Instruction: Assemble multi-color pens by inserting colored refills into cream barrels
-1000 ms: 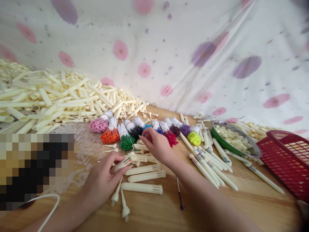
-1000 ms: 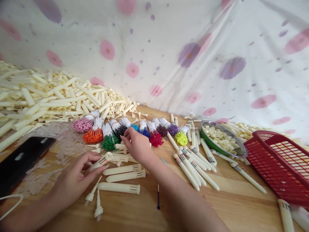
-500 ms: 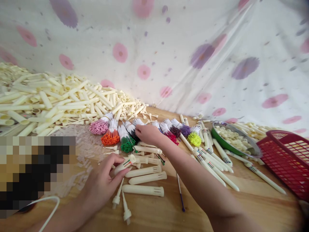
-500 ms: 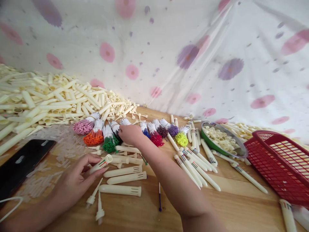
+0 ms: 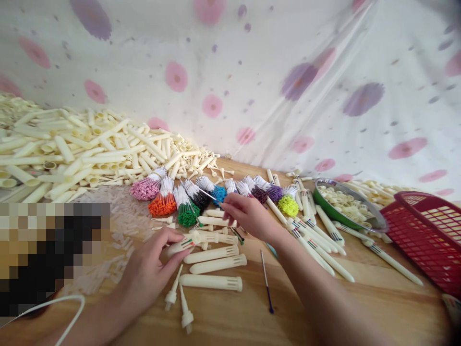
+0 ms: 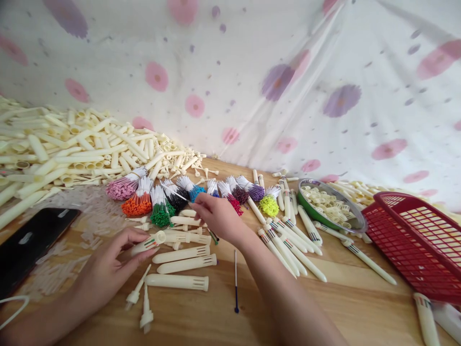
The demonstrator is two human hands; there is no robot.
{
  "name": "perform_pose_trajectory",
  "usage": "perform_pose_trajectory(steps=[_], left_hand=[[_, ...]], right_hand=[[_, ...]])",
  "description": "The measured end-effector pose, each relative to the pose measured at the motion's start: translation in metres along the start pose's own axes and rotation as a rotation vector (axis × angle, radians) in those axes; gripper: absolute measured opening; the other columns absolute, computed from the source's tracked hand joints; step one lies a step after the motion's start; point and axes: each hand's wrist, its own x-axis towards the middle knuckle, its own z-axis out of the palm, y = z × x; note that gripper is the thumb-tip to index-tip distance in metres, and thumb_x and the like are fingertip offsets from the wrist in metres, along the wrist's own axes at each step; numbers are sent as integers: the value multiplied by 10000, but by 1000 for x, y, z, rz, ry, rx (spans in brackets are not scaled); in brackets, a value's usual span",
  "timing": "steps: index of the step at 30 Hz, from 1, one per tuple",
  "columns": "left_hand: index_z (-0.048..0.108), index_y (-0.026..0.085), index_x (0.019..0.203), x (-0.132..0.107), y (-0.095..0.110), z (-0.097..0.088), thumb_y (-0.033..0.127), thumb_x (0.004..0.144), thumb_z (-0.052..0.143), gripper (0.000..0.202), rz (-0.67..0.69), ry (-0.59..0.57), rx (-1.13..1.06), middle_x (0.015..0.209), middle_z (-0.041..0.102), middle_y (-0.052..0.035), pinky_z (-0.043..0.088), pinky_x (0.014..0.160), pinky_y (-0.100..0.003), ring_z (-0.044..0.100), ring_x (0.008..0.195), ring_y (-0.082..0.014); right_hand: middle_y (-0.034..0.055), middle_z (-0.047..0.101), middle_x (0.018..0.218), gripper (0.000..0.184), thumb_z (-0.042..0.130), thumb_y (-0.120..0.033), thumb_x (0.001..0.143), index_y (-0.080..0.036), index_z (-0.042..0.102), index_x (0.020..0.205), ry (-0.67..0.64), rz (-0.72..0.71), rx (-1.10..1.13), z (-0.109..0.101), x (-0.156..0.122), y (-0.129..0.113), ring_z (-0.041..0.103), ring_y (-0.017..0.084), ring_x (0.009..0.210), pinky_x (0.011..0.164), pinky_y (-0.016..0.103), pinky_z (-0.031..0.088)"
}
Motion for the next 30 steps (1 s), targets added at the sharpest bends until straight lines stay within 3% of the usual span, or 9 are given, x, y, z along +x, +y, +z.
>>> perform_pose_trajectory(steps=[3, 8, 15, 23, 30], left_hand=[[558, 234, 868, 1, 1, -1, 328, 839, 562, 98, 86, 35, 26, 856, 669, 1, 547, 661, -246, 662, 821, -165], [548, 221, 875, 3, 2, -2, 301, 852, 557, 84, 212, 87, 103, 848, 671, -12, 536, 728, -272, 660, 820, -167], [552, 204, 878, 5, 3, -2, 237, 853, 542, 43, 320, 97, 164, 833, 678, -22, 530, 712, -280, 663, 793, -167], [545, 208, 864, 4, 4, -3, 251, 860, 535, 45, 308, 100, 171, 824, 682, -19, 533, 711, -290, 664, 784, -169], [564, 220, 842, 5, 7, -2, 220, 831, 548, 20, 283, 84, 138, 815, 691, -7, 538, 691, -285, 671, 773, -170]], right_hand=[[-28, 602, 579, 196, 480, -281, 902, -189, 597, 773, 69, -79, -90, -15, -37, 4, 543, 86, 501, 516, 191, 418], [-3, 618, 644, 172, 491, -252, 906, -186, 635, 839, 94, -197, -286, -27, -75, 7, 557, 103, 572, 546, 201, 395], [13, 574, 628, 278, 415, -240, 944, -161, 606, 758, 57, -316, -464, -17, -73, -3, 505, 112, 564, 536, 221, 349], [0, 562, 623, 249, 436, -226, 931, -168, 588, 743, 52, -283, -481, -21, -73, 0, 497, 107, 560, 533, 215, 341], [-2, 514, 574, 324, 395, -223, 941, -163, 554, 665, 39, -318, -498, -9, -70, -8, 458, 103, 523, 511, 224, 313]])
